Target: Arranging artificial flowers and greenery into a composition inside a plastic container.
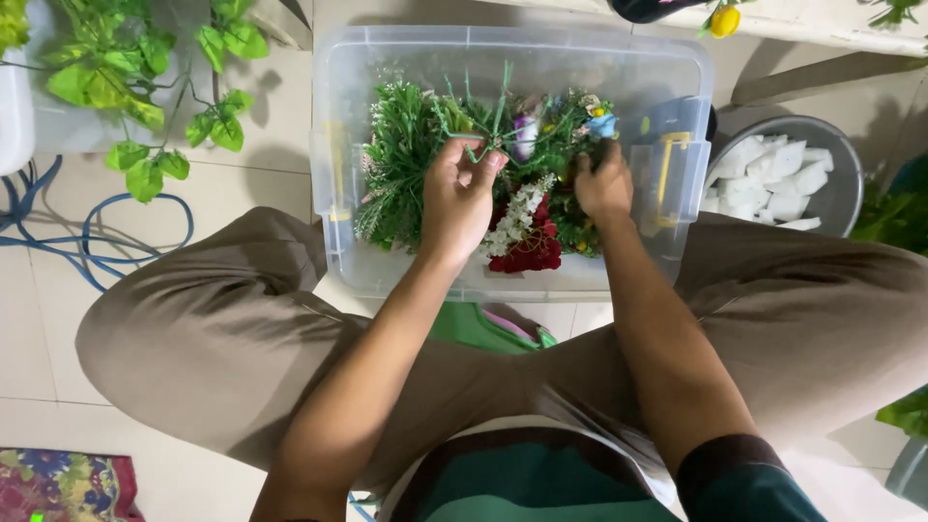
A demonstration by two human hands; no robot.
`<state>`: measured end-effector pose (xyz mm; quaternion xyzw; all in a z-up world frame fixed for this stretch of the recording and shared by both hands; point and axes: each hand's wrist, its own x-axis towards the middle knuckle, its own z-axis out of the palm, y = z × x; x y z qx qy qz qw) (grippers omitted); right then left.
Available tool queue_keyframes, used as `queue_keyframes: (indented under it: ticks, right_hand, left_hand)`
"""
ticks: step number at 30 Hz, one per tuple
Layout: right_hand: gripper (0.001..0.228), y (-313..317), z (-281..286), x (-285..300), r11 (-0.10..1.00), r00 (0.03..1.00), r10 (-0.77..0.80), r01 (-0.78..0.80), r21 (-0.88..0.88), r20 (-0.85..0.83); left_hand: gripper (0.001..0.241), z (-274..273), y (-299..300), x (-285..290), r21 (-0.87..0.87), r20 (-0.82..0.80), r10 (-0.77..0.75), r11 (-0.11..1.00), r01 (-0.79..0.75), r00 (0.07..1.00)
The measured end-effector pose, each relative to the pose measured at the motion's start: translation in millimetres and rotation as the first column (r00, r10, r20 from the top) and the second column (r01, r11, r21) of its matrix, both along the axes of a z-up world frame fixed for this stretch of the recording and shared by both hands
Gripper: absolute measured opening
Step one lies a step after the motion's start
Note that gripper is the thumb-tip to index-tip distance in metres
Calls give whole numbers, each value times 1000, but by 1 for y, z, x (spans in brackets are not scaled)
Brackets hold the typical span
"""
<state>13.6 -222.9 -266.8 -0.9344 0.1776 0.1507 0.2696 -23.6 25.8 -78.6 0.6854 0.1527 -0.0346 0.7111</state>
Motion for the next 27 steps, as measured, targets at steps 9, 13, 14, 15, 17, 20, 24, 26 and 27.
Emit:
queue_keyframes:
  ticks: [9, 13, 14, 15, 17, 20, 24, 26, 27]
  right_hand:
    - [37, 10, -19, 2, 985, 964, 168, -156, 71, -208]
    - [30, 11, 5, 2, 986, 979, 156, -162, -42, -134]
    - [24, 12, 11, 4, 992, 993, 120, -121, -40, -23]
    - [20, 11, 17, 7, 996, 993, 81, -79, -32, 87]
    - [27, 11, 25, 13, 991, 968, 114, -94, -99, 223]
    - [40, 11, 36, 26, 982, 935, 179, -150, -116, 306]
    - [82, 8, 48, 46, 981, 986, 166, -162, 109, -32]
    - [89, 2, 27, 51, 972, 978, 195, -184, 145, -67]
    - [95, -1, 17, 53, 963, 970, 222, -201, 179, -103]
  left_hand:
    - [14, -4, -8, 1, -28, -17, -35, 999, 34, 999]
    - [16, -4, -6, 2, -36, -44, -19, 999, 17, 999]
    - [17, -4, -5, 2, -40, -46, -20, 999, 18, 999]
    - [19, -4, -5, 2, -45, -47, -22, 999, 19, 999]
    - [19, -6, -6, 3, -47, -53, -23, 999, 21, 998]
    - [19, -6, -9, 4, -57, -69, -25, 998, 21, 997]
    - [18, -5, -11, 5, -76, -85, -19, 997, 13, 996]
    - [19, -8, -12, 6, -76, -93, -18, 997, 11, 995]
    - [19, -10, -13, 6, -77, -103, -21, 997, 13, 994]
